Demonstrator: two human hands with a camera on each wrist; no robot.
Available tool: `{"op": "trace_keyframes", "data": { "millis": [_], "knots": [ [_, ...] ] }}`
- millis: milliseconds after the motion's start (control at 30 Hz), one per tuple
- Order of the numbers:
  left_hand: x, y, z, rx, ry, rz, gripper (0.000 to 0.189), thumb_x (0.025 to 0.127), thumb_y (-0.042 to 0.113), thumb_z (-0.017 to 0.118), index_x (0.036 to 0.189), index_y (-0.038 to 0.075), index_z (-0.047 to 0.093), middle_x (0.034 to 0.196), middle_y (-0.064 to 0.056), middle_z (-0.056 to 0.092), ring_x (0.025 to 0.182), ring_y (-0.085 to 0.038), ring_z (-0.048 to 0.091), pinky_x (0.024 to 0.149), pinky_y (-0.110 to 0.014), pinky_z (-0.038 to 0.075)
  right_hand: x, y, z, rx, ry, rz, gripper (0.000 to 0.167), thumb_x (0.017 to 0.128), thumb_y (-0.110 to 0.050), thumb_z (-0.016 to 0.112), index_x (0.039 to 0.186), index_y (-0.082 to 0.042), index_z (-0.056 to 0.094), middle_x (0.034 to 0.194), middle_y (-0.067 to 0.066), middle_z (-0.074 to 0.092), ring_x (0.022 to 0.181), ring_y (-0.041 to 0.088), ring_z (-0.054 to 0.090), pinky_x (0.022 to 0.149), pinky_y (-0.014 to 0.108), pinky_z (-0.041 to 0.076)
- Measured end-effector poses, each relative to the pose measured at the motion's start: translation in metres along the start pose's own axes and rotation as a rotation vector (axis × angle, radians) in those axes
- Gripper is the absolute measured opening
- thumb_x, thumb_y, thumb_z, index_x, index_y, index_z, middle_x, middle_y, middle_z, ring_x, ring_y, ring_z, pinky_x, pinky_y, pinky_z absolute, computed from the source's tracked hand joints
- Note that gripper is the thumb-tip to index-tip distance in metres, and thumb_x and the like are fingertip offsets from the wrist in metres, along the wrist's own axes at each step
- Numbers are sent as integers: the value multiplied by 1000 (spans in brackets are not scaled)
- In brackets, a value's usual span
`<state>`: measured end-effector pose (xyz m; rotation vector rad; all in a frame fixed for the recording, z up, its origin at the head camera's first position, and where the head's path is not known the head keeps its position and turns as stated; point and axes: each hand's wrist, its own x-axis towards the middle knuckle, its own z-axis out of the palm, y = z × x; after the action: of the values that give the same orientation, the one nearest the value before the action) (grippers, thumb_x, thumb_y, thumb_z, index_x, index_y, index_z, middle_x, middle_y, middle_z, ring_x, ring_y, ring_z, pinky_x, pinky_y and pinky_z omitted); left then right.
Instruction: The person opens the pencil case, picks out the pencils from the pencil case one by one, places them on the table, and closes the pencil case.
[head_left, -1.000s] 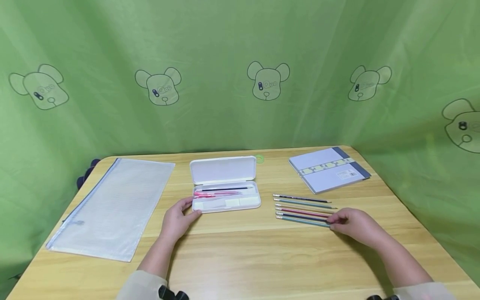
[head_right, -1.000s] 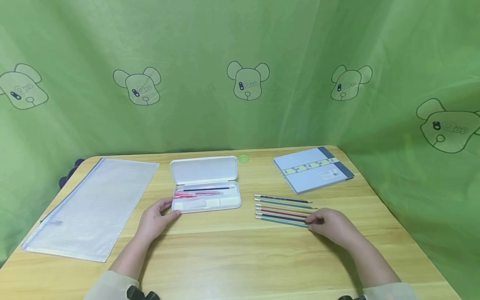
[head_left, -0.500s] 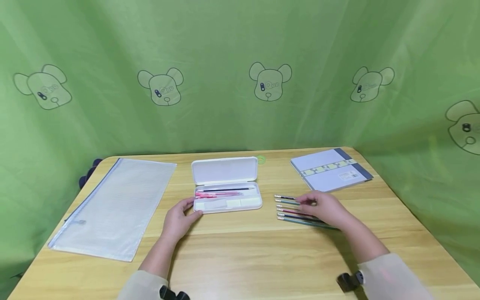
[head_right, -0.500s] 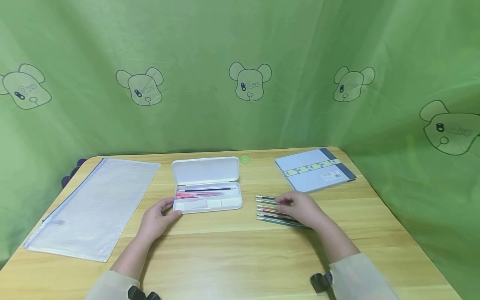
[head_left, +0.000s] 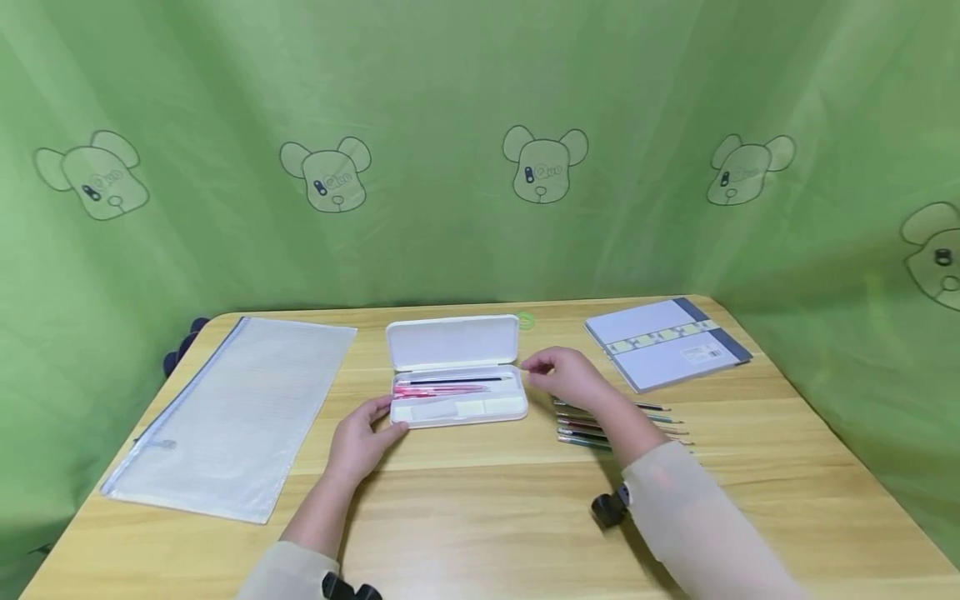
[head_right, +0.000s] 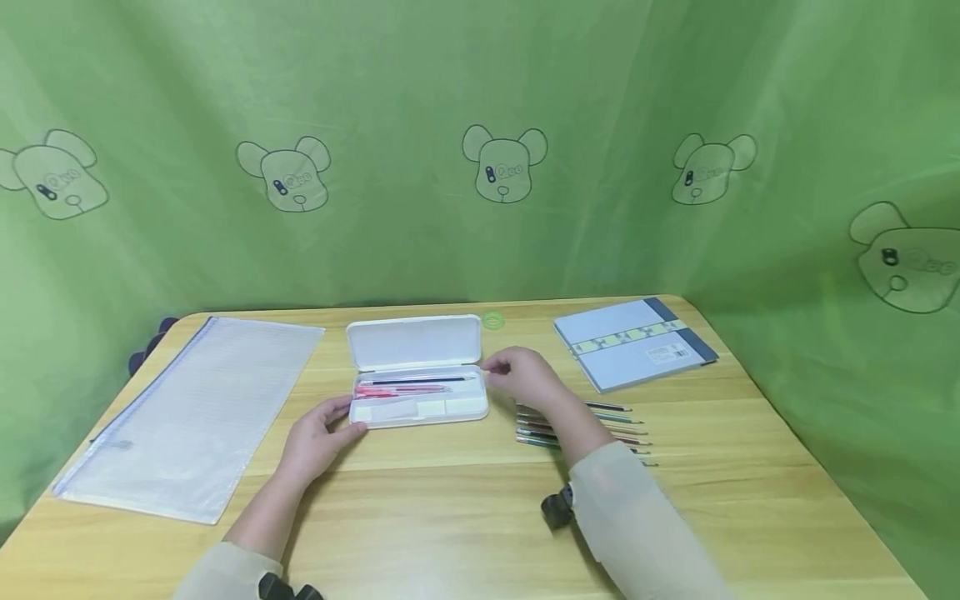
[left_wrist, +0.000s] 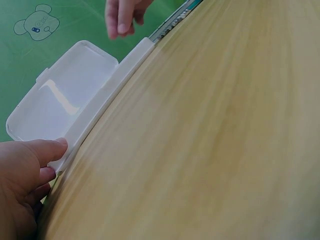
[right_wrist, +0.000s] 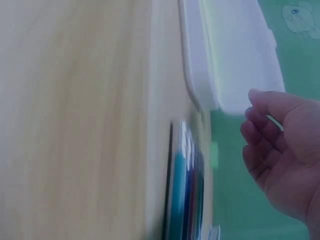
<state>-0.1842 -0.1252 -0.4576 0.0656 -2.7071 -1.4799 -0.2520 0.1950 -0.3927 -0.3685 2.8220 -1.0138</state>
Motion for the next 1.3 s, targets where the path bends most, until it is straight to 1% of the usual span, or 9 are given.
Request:
{"op": "trace_keyframes", "data": {
  "millis": [133, 300, 433, 600, 800, 967, 1167, 1300],
  "knots": [
    [1, 0, 1, -5, 0, -3, 52, 86, 20, 75, 132, 2, 58, 130, -16, 64, 134, -34, 51, 117, -51, 35, 15, -8, 12, -13, -7, -16, 24, 91, -15, 67, 112, -5, 72, 102, 8, 70, 94, 20, 60, 86, 37, 53],
    [1, -1, 1, -2, 4, -1, 52, 86, 20, 74, 132, 2, 58, 130, -17, 64, 134, -35, 50, 117, -51, 35, 31, -15, 28, -21, -32, -15, 22, 91, -14, 67, 111, -7, 73, 106, 8, 71, 101, 23, 63, 96, 41, 52],
    [0, -1, 1, 2, 0, -1, 52, 87, 20, 74, 133, 2, 57, 131, -16, 64, 134, -35, 50, 117, -51, 34, 37, -17, 37, -35, -50, -6, 21, 90, -13, 67, 109, -7, 73, 107, 8, 72, 104, 23, 63, 100, 42, 51],
    [0, -1, 1, 6, 0, -4, 52, 87, 20, 74, 133, 2, 57, 131, -16, 64, 134, -35, 50, 116, -52, 34, 39, -23, 43, -134, -59, -4, 22, 91, -13, 66, 111, -8, 73, 110, 7, 73, 107, 24, 64, 101, 42, 50],
    [0, 1, 0, 4, -1, -12, 53, 87, 20, 74, 133, 2, 57, 132, -16, 63, 134, -35, 49, 117, -52, 34, 39, -27, 47, -225, -62, 24, 25, 91, -13, 66, 116, -10, 72, 117, 8, 72, 113, 25, 64, 104, 41, 49],
    [1, 1, 0, 3, 0, -9, 53, 86, 20, 74, 133, 2, 57, 131, -16, 64, 134, -35, 50, 117, -51, 34, 41, -30, 49, -295, -66, 29, 24, 92, -12, 66, 114, -11, 73, 118, 7, 72, 117, 27, 63, 106, 42, 48],
    [0, 0, 0, 15, 6, 4, 52, 86, 20, 74, 132, 2, 58, 130, -16, 65, 133, -35, 50, 116, -52, 35, 42, -32, 51, -342, -70, 20, 18, 92, -13, 66, 107, -14, 76, 115, 5, 73, 118, 27, 63, 107, 43, 47],
    [0, 0, 0, 17, 6, 12, 52, 86, 20, 75, 132, 2, 58, 130, -16, 65, 133, -35, 51, 116, -51, 35, 42, -31, 52, -347, -75, 1, 16, 93, -13, 65, 105, -13, 75, 114, 5, 73, 116, 27, 63, 107, 44, 47]
  ]
}}
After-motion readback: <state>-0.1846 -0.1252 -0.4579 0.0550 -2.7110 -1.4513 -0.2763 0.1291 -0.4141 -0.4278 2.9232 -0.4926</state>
